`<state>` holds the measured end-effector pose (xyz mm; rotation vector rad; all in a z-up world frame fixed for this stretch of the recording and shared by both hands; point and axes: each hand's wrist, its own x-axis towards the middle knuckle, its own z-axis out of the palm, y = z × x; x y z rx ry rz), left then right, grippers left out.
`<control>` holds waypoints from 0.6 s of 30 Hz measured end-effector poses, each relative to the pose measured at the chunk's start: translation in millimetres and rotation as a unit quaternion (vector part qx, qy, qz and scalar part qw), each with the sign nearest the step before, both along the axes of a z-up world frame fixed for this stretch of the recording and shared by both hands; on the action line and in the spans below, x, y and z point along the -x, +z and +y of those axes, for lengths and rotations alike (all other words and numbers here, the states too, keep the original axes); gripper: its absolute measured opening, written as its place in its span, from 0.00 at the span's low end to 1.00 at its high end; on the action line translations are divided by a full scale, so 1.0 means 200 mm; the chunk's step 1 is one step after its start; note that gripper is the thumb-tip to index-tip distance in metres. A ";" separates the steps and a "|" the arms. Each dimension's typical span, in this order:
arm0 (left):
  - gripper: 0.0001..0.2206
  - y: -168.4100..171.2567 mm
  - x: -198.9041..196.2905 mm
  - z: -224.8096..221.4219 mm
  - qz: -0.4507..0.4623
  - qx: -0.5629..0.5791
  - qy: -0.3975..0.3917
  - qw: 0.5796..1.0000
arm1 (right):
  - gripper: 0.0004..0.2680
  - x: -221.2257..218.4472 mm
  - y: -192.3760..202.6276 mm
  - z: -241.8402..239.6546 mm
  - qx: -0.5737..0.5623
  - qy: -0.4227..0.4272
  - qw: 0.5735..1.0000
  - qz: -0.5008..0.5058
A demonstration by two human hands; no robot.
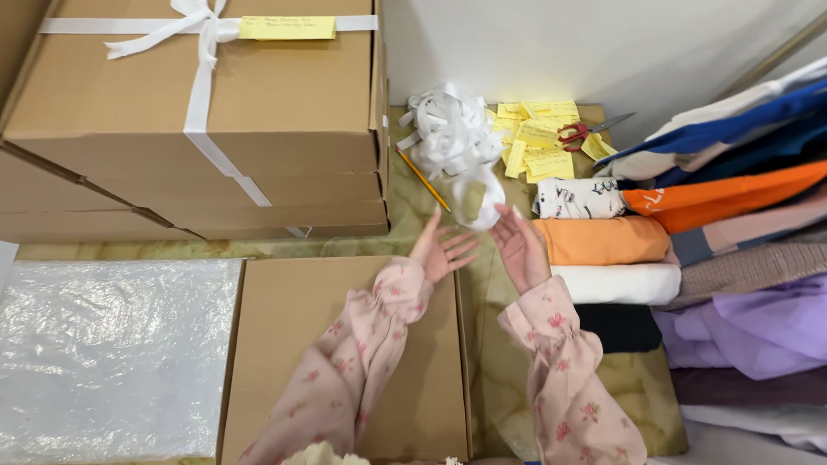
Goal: The person wraps a white ribbon around a cardboard box, tying it into a bow on top. They then pick up a yellow sticky note and a pencil, write on the note, and place it on the box.
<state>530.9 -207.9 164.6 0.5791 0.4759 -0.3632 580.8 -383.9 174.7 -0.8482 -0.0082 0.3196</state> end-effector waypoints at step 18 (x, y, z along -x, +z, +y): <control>0.13 -0.24 -0.21 0.22 -0.071 -0.025 0.125 0.989 | 0.14 0.24 -0.18 -0.64 0.792 0.179 0.584 0.013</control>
